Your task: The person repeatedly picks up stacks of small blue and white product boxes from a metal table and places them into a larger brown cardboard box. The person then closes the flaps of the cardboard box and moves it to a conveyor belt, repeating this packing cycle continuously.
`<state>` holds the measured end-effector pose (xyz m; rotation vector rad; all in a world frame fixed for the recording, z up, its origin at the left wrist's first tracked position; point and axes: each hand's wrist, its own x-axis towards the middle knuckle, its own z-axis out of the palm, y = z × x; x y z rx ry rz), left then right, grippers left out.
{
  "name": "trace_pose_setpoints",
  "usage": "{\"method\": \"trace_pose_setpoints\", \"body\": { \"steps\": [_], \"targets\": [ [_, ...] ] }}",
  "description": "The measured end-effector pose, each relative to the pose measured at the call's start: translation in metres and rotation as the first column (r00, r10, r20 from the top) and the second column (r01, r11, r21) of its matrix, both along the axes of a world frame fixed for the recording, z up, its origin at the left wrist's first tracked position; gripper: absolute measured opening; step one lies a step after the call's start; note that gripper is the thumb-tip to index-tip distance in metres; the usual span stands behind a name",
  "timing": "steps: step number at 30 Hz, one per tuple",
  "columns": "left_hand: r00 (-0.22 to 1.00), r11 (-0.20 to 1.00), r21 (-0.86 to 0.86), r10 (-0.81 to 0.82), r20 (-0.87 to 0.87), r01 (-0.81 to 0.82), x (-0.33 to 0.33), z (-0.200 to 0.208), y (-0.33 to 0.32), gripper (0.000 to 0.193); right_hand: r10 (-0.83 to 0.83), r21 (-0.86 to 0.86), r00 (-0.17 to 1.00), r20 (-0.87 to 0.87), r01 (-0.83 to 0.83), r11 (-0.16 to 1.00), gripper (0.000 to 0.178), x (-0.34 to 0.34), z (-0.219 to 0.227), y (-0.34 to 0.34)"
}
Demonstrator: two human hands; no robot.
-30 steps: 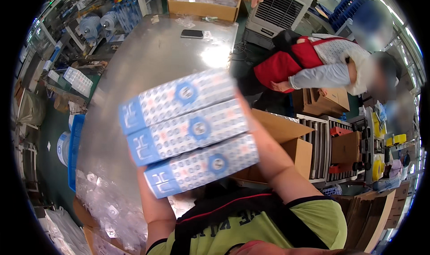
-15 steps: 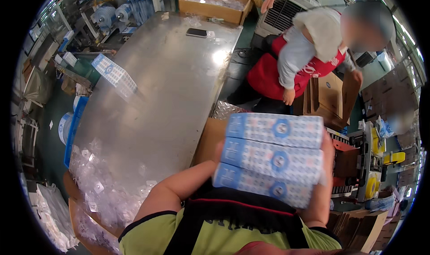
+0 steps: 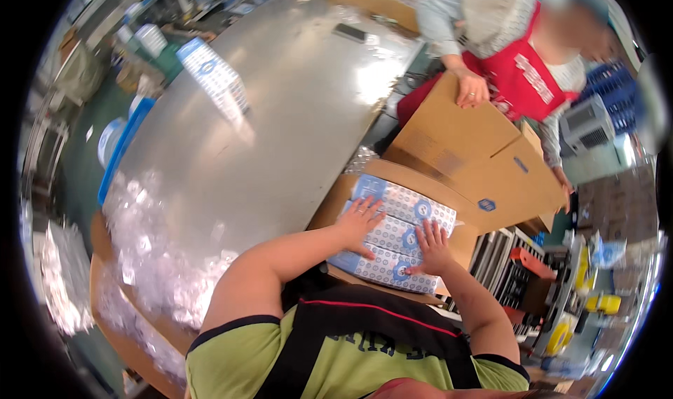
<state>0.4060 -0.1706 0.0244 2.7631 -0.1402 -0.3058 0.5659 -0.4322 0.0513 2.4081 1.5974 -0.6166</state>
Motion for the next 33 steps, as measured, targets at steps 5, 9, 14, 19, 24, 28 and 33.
{"method": "trace_pose_setpoints", "body": {
  "steps": [5,9,14,19,24,28,33],
  "targets": [
    [0.996,0.997,0.057,0.052,-0.077,-0.047,0.010,-0.073,-0.019,0.123,-0.056,-0.213,0.998,0.025,0.060,0.975,0.140,-0.010,-0.056,0.009],
    [0.975,0.951,-0.297,0.139,0.173,-0.083,-0.011,-0.069,-0.016,0.092,-0.084,-0.296,0.996,0.002,0.081,0.952,0.142,-0.009,-0.080,0.008],
    [0.282,0.330,-0.150,0.920,0.270,-0.932,-0.204,0.021,0.000,0.076,-0.112,-0.309,0.993,-0.031,0.097,0.946,0.142,-0.008,-0.089,0.009],
    [-0.159,-0.136,-0.090,0.926,0.342,-0.987,-0.306,-0.038,0.018,0.091,-0.015,-0.212,0.992,-0.124,-0.012,0.977,0.133,0.014,-0.098,0.006],
    [-0.064,-0.011,-0.126,0.903,0.425,-0.992,-0.279,-0.060,0.074,0.065,0.152,-0.047,0.973,-0.175,-0.162,0.986,0.107,0.027,-0.111,-0.014],
    [0.001,0.071,-0.113,0.850,0.526,-0.991,-0.268,-0.073,0.088,0.029,0.128,-0.023,0.933,-0.335,-0.144,0.989,0.096,-0.005,-0.049,-0.004],
    [-0.119,0.096,-0.340,0.820,0.560,-0.936,-0.280,-0.072,0.089,0.016,0.112,0.139,0.928,-0.356,-0.066,0.988,0.091,-0.011,-0.035,-0.021]
  ]
}}
